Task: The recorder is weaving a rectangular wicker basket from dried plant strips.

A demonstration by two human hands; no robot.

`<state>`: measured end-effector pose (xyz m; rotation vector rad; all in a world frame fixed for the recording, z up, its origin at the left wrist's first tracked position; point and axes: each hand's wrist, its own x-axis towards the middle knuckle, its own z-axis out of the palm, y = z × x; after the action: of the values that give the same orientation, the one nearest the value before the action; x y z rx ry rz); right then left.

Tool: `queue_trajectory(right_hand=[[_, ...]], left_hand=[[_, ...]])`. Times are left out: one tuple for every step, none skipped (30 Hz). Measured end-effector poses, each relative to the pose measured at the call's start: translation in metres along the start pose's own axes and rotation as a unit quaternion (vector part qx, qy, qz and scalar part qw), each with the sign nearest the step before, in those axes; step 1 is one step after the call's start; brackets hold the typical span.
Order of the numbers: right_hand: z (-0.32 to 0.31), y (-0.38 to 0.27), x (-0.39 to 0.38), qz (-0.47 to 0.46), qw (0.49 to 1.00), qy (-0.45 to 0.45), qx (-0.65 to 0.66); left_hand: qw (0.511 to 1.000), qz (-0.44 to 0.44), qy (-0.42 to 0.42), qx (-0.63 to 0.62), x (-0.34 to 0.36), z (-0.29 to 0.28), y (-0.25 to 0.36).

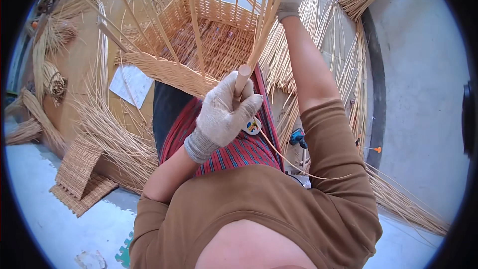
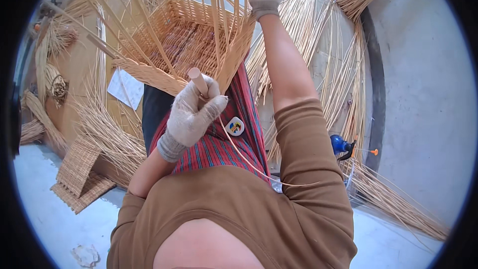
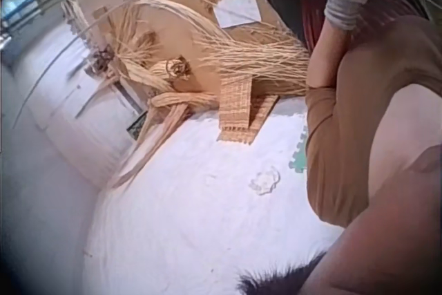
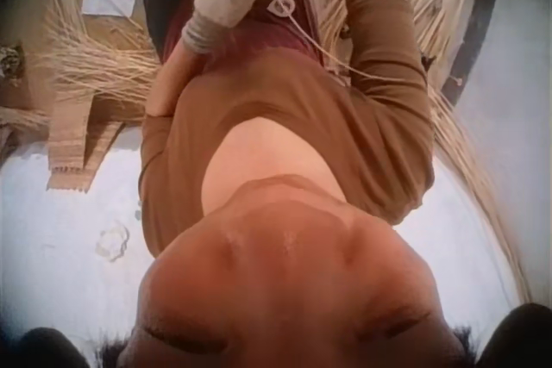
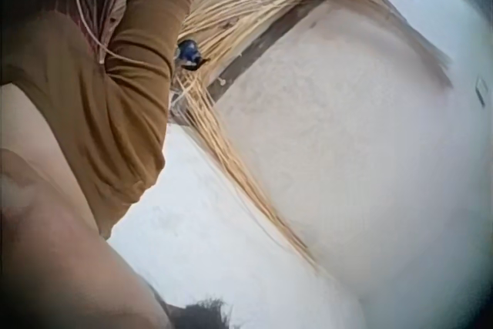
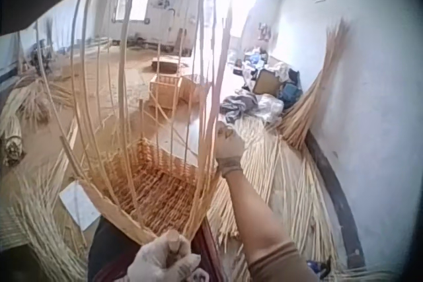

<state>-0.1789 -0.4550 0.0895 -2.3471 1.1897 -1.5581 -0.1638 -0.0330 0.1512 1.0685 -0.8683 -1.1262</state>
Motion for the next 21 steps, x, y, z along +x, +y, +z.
queue_trajectory(right_hand=[[0.01, -0.03, -0.012, 0.054, 0.998, -0.022, 0.022], [0.013, -0.066, -0.018, 0.106, 0.993, -0.044, 0.04], [0.007, -0.068, -0.016, 0.107, 0.991, -0.05, 0.058], [0.003, -0.073, -0.015, 0.111, 0.991, -0.053, 0.055], [0.0, -0.08, -0.015, 0.107, 0.991, -0.053, 0.059], [-0.003, -0.087, -0.016, 0.103, 0.991, -0.053, 0.064], [-0.003, -0.085, -0.015, 0.093, 0.993, -0.041, 0.059], [-0.003, -0.083, -0.013, 0.099, 0.993, -0.038, 0.055], [-0.002, -0.084, -0.011, 0.105, 0.993, -0.034, 0.052], [0.0, -0.083, -0.007, 0.09, 0.994, -0.012, 0.063], [-0.001, -0.082, -0.008, 0.084, 0.995, -0.014, 0.059], [-0.003, -0.081, -0.01, 0.077, 0.995, -0.013, 0.056], [-0.001, -0.007, -0.009, -0.007, 0.974, -0.163, -0.157], [0.002, -0.036, -0.023, 0.042, 0.99, -0.108, -0.074], [-0.005, -0.07, -0.031, 0.087, 0.995, -0.049, 0.008], [-0.015, -0.048, -0.025, 0.071, 0.996, 0.006, 0.054], [-0.022, -0.057, -0.024, 0.086, 0.995, -0.01, 0.046], [-0.033, -0.067, -0.027, 0.101, 0.994, -0.027, 0.038], [-0.042, -0.081, -0.03, 0.122, 0.99, -0.04, 0.056], [-0.046, -0.09, -0.033, 0.114, 0.99, -0.035, 0.07], [-0.05, -0.09, -0.037, 0.112, 0.99, -0.03, 0.077]], left_hand=[[1.0, -0.006, 0.017, -0.013, -0.003, -0.006, -0.003], [0.999, -0.011, 0.034, -0.012, -0.008, -0.011, -0.002], [0.999, -0.016, 0.032, -0.004, -0.009, -0.009, 0.001], [0.999, -0.021, 0.031, 0.005, -0.009, -0.009, 0.002], [0.999, -0.02, 0.032, 0.006, -0.009, -0.01, 0.001], [0.999, -0.026, 0.034, 0.005, -0.009, -0.011, -0.001], [0.999, -0.009, 0.029, 0.009, -0.007, -0.011, -0.003], [1.0, 0.008, 0.026, 0.014, -0.006, -0.009, -0.002], [0.999, -0.017, 0.027, 0.015, -0.008, -0.01, 0.003], [0.999, -0.019, 0.025, 0.016, -0.009, -0.009, 0.003], [1.0, -0.014, 0.026, -0.003, -0.008, -0.008, 0.002], [0.999, -0.006, 0.026, -0.021, -0.009, -0.007, 0.002], [1.0, -0.005, -0.008, -0.003, 0.0, 0.003, 0.0], [1.0, -0.016, 0.012, 0.007, -0.003, -0.01, -0.003], [0.999, -0.018, 0.028, 0.015, -0.006, -0.024, -0.004], [0.999, 0.022, 0.023, -0.01, 0.004, -0.028, -0.007], [0.997, 0.065, 0.049, -0.006, 0.008, -0.049, -0.007], [0.999, -0.032, 0.025, -0.014, 0.011, -0.083, 0.011], [0.998, 0.033, 0.053, 0.023, 0.019, -0.101, 0.015], [0.984, 0.126, 0.122, -0.023, 0.034, -0.117, 0.007], [0.993, 0.062, 0.095, 0.019, 0.042, -0.14, 0.025]])
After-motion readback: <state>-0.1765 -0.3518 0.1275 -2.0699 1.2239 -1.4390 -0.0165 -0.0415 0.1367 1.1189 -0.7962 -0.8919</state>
